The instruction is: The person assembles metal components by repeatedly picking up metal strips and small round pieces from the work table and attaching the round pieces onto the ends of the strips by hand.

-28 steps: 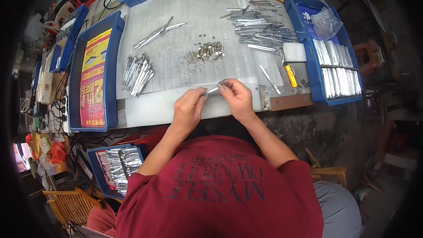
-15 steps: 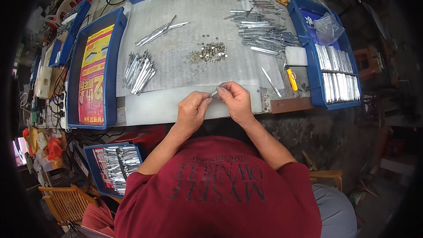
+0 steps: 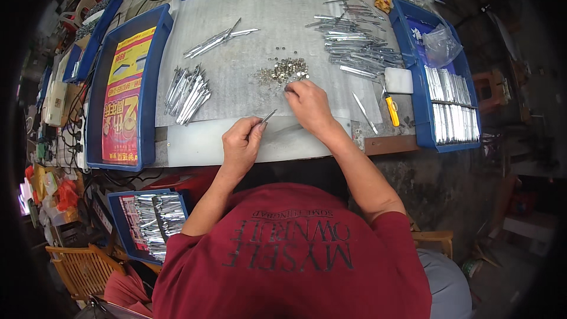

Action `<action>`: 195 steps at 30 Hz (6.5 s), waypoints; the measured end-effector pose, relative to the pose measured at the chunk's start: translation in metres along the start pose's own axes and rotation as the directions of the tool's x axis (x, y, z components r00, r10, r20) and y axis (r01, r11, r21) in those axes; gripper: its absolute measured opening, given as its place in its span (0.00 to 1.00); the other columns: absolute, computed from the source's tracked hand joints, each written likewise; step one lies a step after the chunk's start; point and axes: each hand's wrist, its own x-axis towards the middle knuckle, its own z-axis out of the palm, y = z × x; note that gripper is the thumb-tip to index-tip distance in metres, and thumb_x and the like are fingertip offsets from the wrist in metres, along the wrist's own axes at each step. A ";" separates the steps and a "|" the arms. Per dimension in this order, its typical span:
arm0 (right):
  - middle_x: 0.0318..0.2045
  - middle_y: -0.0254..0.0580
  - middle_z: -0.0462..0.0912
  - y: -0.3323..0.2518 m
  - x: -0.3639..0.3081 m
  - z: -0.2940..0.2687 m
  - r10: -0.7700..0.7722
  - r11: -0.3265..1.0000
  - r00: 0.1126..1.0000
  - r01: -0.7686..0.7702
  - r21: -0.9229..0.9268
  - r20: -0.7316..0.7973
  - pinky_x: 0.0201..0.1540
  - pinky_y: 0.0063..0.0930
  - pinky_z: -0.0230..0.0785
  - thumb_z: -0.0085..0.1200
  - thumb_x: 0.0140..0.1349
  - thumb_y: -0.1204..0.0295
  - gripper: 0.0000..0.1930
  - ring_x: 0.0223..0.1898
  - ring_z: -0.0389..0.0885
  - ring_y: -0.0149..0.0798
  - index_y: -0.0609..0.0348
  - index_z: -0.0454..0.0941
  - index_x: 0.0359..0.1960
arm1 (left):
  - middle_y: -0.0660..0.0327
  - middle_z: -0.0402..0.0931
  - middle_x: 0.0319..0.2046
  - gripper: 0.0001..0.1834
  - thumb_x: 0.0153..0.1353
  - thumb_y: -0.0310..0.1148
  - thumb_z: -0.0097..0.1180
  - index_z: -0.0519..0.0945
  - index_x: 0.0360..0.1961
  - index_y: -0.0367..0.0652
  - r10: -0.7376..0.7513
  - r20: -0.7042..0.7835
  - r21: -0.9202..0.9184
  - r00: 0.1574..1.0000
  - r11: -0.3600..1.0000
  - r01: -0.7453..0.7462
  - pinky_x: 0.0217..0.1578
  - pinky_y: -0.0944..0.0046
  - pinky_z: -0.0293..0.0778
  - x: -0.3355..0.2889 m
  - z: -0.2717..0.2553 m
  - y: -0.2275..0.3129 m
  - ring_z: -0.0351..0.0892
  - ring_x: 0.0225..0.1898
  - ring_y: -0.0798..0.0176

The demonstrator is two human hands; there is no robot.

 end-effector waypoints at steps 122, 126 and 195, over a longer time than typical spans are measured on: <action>0.22 0.37 0.73 -0.013 -0.039 0.006 0.143 0.903 0.978 -0.192 0.384 0.153 0.27 0.19 0.62 0.49 0.54 0.72 0.08 0.25 0.68 0.25 0.67 0.71 0.29 | 0.67 0.68 0.19 0.06 0.58 0.26 0.45 0.71 0.34 0.35 -0.361 0.166 -0.538 0.918 0.747 0.391 0.17 0.80 0.57 -0.013 0.027 0.006 0.60 0.17 0.80; 0.23 0.38 0.74 -0.008 -0.040 0.006 0.104 0.854 0.973 -0.192 0.484 0.204 0.30 0.20 0.63 0.46 0.56 0.71 0.10 0.27 0.70 0.26 0.67 0.72 0.32 | 0.67 0.68 0.18 0.06 0.58 0.27 0.44 0.71 0.35 0.35 -0.384 0.197 -0.576 0.902 0.699 0.423 0.16 0.80 0.55 -0.010 0.026 0.010 0.59 0.17 0.80; 0.24 0.54 0.74 0.035 0.023 -0.028 -0.093 0.917 0.979 0.154 -0.369 0.179 0.35 0.39 0.65 0.49 0.48 0.73 0.07 0.30 0.73 0.52 0.66 0.73 0.24 | 0.65 0.68 0.19 0.07 0.59 0.27 0.44 0.71 0.33 0.34 -0.377 0.228 -0.556 0.898 0.707 0.438 0.16 0.79 0.56 -0.009 0.023 -0.008 0.59 0.15 0.78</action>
